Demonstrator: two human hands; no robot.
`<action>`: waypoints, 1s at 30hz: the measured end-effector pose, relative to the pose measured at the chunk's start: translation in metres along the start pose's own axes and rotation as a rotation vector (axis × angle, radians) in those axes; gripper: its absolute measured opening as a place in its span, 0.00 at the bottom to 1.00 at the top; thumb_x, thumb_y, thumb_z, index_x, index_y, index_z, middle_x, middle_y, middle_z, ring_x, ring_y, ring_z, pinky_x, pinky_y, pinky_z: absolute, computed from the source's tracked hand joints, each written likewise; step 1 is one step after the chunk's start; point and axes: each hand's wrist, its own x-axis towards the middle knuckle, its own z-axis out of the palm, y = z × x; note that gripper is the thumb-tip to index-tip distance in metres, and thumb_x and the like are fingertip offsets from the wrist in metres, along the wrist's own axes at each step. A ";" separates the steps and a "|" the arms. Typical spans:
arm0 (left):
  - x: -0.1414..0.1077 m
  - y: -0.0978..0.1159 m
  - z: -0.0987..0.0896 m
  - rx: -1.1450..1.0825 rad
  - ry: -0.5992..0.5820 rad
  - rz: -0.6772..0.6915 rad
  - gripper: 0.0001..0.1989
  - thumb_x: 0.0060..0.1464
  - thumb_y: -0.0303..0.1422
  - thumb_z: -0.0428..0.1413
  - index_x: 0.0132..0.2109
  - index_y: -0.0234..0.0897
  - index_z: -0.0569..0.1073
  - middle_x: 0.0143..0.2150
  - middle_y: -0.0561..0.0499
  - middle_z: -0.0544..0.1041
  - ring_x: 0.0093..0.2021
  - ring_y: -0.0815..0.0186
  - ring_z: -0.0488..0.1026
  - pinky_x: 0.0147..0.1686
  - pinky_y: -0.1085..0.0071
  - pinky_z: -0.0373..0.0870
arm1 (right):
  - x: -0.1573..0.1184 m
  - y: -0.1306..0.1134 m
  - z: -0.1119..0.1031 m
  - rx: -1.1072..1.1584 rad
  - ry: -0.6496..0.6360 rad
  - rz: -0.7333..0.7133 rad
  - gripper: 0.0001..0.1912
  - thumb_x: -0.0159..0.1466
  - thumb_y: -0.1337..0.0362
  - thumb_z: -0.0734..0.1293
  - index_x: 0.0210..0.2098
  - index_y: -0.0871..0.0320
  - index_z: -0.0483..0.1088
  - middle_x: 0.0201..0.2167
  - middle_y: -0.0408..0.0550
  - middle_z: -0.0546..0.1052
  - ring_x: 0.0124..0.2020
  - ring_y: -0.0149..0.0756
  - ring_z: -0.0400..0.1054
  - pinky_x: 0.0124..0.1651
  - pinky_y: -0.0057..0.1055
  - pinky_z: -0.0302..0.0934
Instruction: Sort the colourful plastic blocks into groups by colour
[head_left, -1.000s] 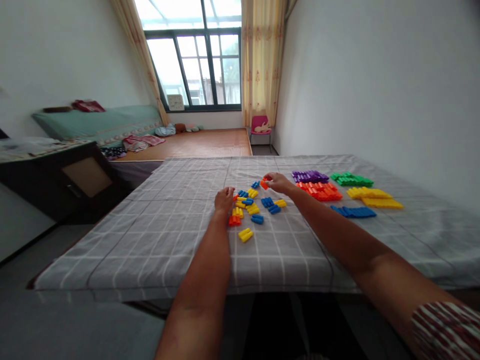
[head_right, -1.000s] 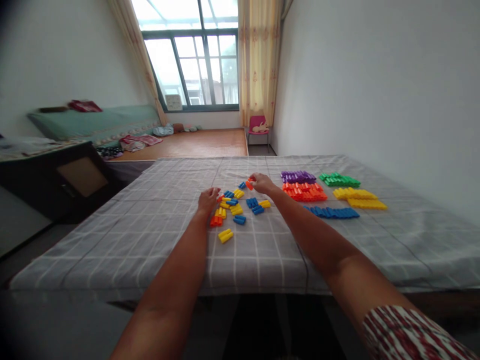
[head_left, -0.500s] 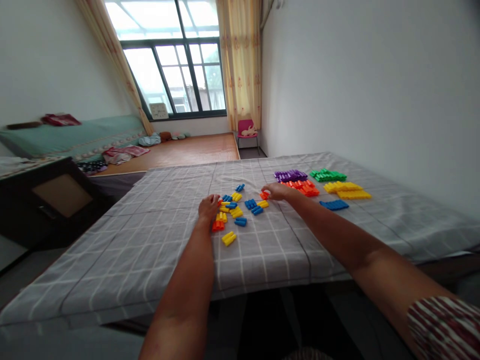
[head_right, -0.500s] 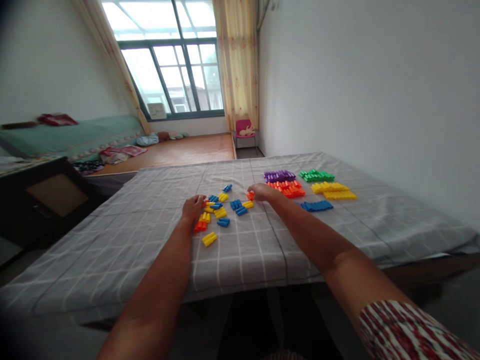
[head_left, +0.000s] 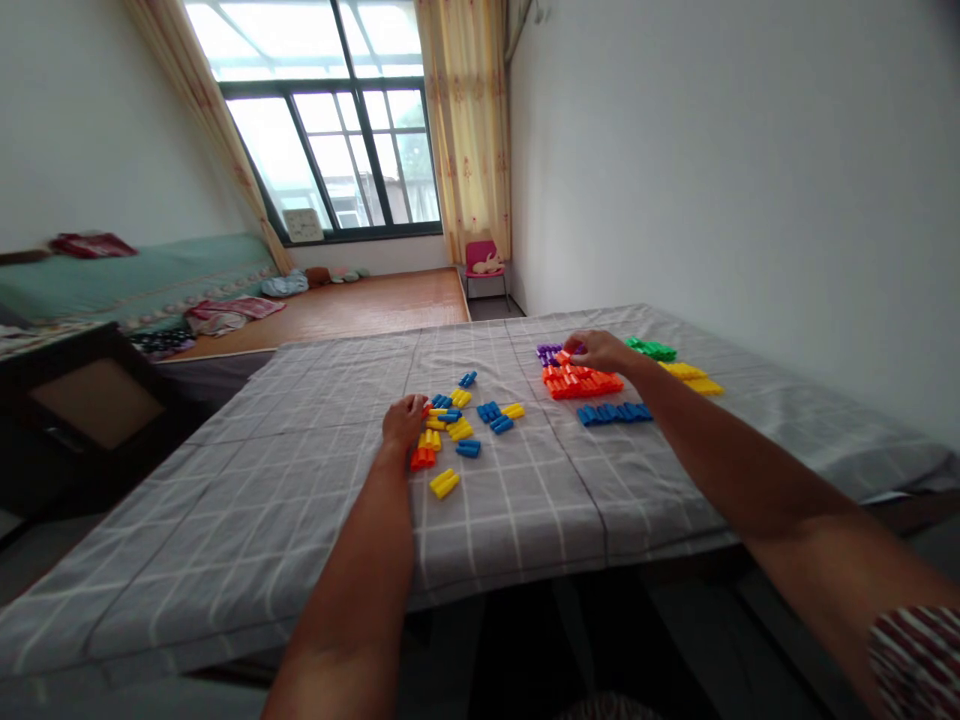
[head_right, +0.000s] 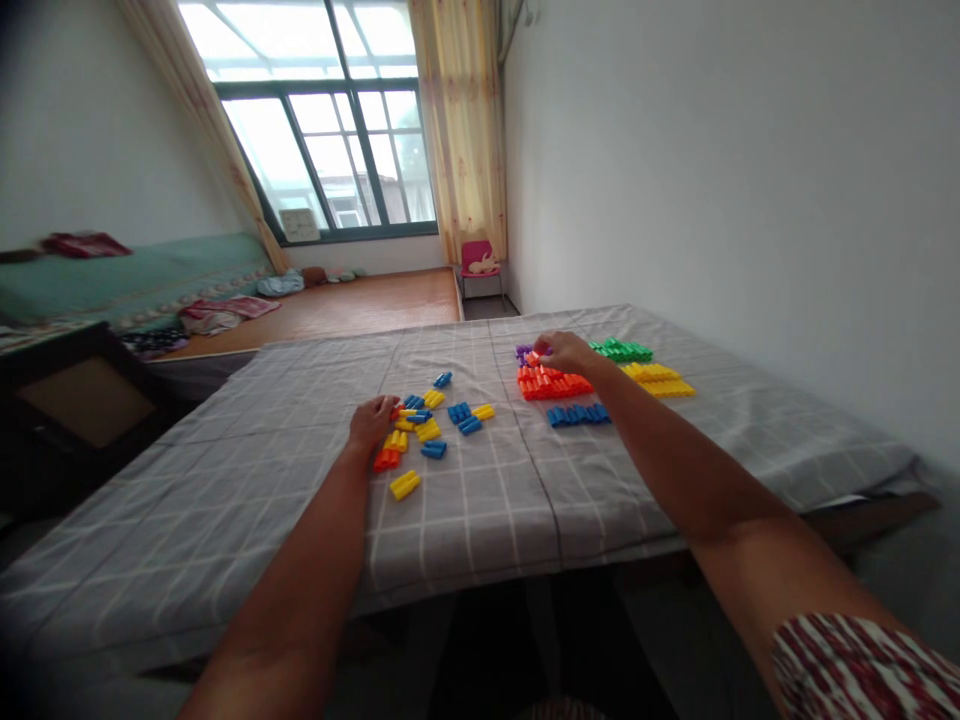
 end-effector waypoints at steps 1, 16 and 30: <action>0.000 0.000 0.000 0.008 -0.001 0.002 0.21 0.62 0.39 0.43 0.46 0.38 0.79 0.45 0.47 0.81 0.43 0.65 0.75 0.36 0.74 0.64 | -0.005 0.011 -0.004 0.013 0.019 0.026 0.12 0.56 0.61 0.68 0.39 0.57 0.75 0.36 0.46 0.80 0.35 0.33 0.72 0.34 0.24 0.61; 0.004 -0.007 0.005 -0.073 0.038 0.013 0.20 0.60 0.39 0.44 0.44 0.38 0.80 0.42 0.46 0.81 0.42 0.63 0.76 0.36 0.72 0.65 | -0.034 0.036 0.025 -0.187 0.000 -0.040 0.14 0.56 0.68 0.66 0.42 0.57 0.74 0.42 0.49 0.78 0.43 0.37 0.71 0.46 0.29 0.62; 0.012 -0.019 0.014 -0.511 0.251 -0.028 0.21 0.58 0.41 0.45 0.43 0.33 0.78 0.41 0.44 0.80 0.38 0.63 0.77 0.35 0.70 0.70 | -0.010 -0.135 0.096 0.119 -0.107 -0.374 0.12 0.62 0.67 0.66 0.45 0.56 0.74 0.42 0.49 0.78 0.41 0.36 0.72 0.45 0.30 0.63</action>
